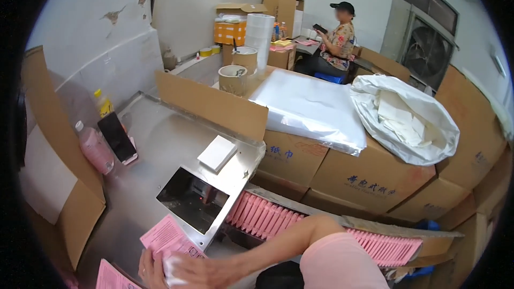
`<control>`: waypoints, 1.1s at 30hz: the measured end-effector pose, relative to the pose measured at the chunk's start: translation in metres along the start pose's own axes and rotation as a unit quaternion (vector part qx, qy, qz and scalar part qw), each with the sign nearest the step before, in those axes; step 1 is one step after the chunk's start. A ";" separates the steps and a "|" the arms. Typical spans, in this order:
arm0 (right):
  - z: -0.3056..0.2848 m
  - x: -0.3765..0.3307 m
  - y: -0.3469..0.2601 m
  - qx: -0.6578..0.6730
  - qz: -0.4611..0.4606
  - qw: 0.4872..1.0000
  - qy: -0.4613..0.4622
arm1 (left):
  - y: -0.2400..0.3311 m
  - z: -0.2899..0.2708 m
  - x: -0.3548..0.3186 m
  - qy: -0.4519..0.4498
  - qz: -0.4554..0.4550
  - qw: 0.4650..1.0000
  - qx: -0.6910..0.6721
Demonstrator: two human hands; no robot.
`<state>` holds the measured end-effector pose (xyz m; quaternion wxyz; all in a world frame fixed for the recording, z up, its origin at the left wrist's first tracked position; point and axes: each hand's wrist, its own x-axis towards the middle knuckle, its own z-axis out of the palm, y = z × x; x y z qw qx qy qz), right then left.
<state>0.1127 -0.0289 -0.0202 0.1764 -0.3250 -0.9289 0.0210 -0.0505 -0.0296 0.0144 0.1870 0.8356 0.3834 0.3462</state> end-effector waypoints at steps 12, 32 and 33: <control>-0.006 -0.016 0.073 -0.101 0.111 0.944 0.295 | -0.009 0.023 -0.001 -0.013 -0.067 0.951 0.300; -0.075 -0.101 0.208 -0.208 0.344 0.864 0.304 | 0.011 0.013 0.017 -0.004 -0.097 0.951 0.293; -0.073 -0.102 0.208 -0.202 0.341 0.867 0.303 | 0.013 0.009 0.016 -0.025 -0.105 0.951 0.290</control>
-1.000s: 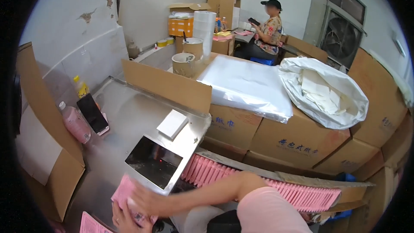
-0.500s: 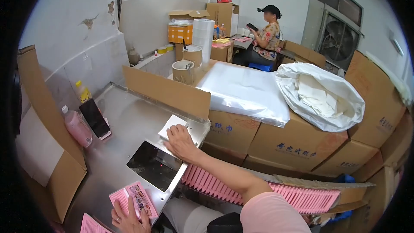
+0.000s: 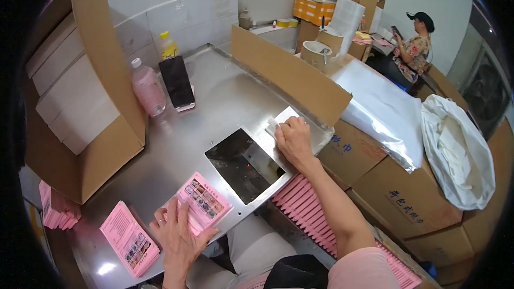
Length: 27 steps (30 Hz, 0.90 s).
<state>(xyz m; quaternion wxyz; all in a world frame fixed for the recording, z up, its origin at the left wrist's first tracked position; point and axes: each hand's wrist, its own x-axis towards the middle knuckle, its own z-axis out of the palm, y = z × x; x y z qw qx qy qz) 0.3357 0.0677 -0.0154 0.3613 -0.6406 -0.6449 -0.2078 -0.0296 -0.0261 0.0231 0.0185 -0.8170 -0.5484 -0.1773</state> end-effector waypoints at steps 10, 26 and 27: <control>-0.022 -0.005 -0.013 0.042 0.014 0.999 0.024 | -0.008 0.019 -0.005 -0.002 0.046 0.997 -0.064; 0.047 -0.043 -0.172 0.140 -0.153 0.964 -0.168 | 0.016 -0.020 0.000 -0.057 0.044 0.977 -0.201; 0.053 -0.045 -0.155 0.092 -0.151 0.965 -0.196 | 0.005 -0.022 -0.010 -0.050 0.038 0.978 -0.198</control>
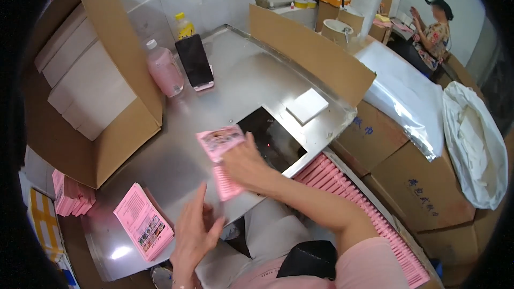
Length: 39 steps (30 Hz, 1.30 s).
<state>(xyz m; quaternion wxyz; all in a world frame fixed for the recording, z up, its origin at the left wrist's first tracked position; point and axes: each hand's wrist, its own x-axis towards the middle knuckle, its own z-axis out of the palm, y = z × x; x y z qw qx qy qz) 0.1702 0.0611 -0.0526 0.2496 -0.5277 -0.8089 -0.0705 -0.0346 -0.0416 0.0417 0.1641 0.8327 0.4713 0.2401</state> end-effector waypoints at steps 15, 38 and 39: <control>-0.095 -0.045 0.082 -0.201 0.132 0.970 0.021 | -0.073 -0.073 -0.065 0.268 -0.098 0.952 0.112; -0.087 -0.033 0.117 -0.002 0.163 0.971 0.176 | -0.039 0.016 -0.004 0.099 -0.015 0.987 0.129; -0.087 -0.033 0.116 0.008 0.151 0.971 0.186 | -0.042 0.018 -0.005 0.102 -0.023 0.987 0.118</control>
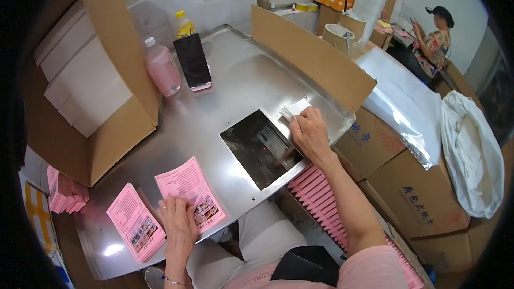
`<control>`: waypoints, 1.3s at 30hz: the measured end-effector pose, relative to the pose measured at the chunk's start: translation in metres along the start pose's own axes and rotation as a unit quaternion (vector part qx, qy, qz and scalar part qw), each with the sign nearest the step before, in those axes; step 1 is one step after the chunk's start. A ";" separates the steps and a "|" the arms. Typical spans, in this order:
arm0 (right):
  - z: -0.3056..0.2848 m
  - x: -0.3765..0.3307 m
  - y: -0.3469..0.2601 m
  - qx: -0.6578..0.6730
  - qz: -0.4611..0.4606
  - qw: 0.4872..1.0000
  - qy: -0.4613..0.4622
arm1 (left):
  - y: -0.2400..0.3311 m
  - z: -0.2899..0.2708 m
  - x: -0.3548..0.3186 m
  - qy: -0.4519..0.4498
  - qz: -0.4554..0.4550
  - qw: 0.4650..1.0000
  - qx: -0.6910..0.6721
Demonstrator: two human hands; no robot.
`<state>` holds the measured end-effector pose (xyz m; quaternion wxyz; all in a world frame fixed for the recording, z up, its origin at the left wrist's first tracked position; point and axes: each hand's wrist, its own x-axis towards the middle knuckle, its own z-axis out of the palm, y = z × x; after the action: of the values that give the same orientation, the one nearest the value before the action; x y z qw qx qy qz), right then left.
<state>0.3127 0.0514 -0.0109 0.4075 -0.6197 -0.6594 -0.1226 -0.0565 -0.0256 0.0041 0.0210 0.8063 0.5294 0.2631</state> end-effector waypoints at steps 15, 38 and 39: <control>-0.008 0.001 0.004 -0.024 0.009 0.995 0.101 | 0.023 0.021 0.014 -0.007 0.106 0.988 -0.110; 0.006 -0.025 -0.155 0.204 -0.142 0.958 -0.142 | 0.018 -0.002 0.005 0.001 -0.032 0.997 0.064; 0.001 -0.012 -0.160 0.212 -0.124 0.964 -0.102 | 0.017 -0.002 0.003 0.007 -0.050 0.996 0.076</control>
<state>0.1644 0.0110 0.0349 0.4416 -0.4415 -0.7803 0.0343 -0.0415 -0.0309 0.0121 -0.0306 0.7763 0.5875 0.2264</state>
